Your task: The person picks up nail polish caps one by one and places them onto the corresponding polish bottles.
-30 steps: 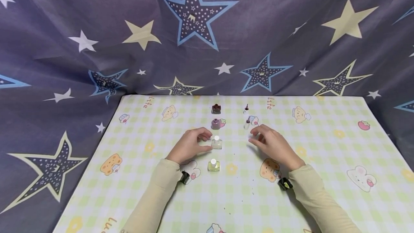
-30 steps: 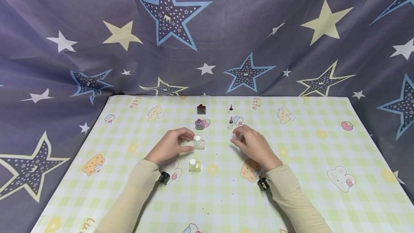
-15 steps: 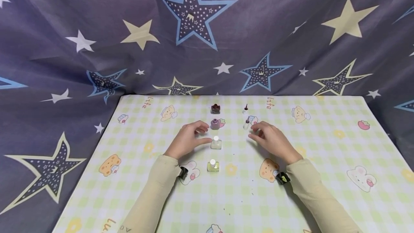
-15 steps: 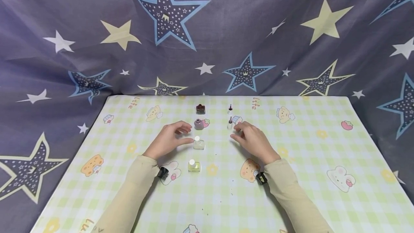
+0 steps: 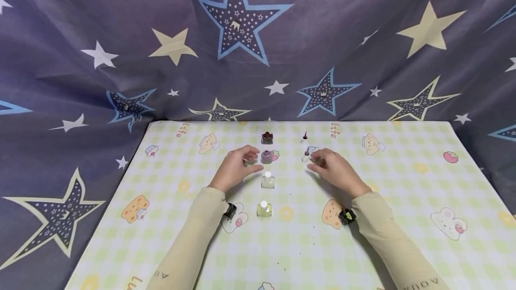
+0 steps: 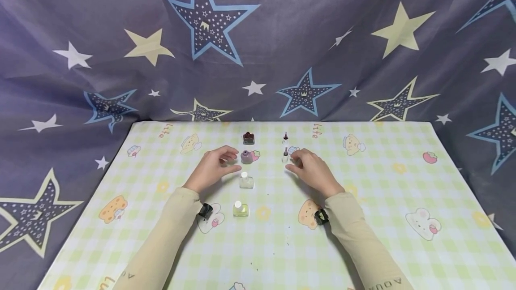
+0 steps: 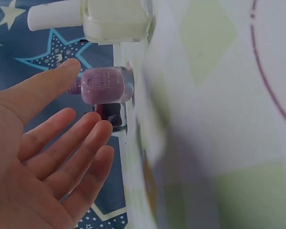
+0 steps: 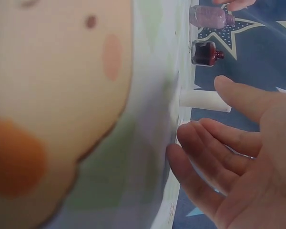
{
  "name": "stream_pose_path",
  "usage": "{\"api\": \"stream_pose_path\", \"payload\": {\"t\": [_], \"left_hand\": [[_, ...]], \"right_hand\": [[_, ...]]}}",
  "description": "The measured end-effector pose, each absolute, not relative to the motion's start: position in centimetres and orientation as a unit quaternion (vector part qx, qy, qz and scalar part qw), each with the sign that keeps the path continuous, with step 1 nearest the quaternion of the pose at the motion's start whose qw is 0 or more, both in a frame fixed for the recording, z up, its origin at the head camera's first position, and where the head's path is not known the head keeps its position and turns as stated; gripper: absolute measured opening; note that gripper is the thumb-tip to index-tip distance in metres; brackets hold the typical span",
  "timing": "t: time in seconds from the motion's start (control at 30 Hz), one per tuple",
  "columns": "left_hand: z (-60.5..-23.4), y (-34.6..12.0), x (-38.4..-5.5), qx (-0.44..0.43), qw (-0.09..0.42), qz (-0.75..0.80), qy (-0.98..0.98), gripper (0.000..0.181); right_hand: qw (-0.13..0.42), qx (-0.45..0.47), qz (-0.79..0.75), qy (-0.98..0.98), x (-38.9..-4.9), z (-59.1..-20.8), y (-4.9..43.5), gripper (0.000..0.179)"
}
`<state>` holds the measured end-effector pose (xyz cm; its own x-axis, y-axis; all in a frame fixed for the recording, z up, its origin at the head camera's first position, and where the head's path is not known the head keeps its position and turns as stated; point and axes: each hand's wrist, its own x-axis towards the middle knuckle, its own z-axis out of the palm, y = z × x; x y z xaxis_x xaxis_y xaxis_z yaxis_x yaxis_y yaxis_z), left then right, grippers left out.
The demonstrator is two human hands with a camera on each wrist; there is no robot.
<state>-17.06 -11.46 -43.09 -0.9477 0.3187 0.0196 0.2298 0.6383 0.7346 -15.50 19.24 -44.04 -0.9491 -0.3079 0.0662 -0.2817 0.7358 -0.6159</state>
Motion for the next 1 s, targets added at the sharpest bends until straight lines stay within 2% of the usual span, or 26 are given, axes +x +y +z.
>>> {"api": "stream_pose_path", "payload": {"t": [0.23, 0.53, 0.77, 1.0], "left_hand": [[-43.1, -11.1, -17.9, 0.156, 0.048, 0.375, 0.913, 0.045], [-43.6, -10.3, -18.7, 0.156, 0.066, 0.372, 0.913, 0.048], [-44.4, -10.1, -19.3, 0.155, 0.084, 0.377, 0.909, 0.041], [-44.7, -9.8, -19.4, 0.152, 0.073, 0.383, 0.908, 0.033]], "right_hand": [[0.035, -0.168, -0.337, 0.926, -16.6, -44.1, 18.7, 0.029], [0.04, -0.172, -0.331, 0.927, -17.1, -44.3, 18.3, 0.02], [0.028, -0.185, -0.319, 0.929, -17.5, -44.4, 18.1, 0.016], [0.031, -0.188, -0.323, 0.927, -17.8, -44.5, 18.1, 0.015]]}}
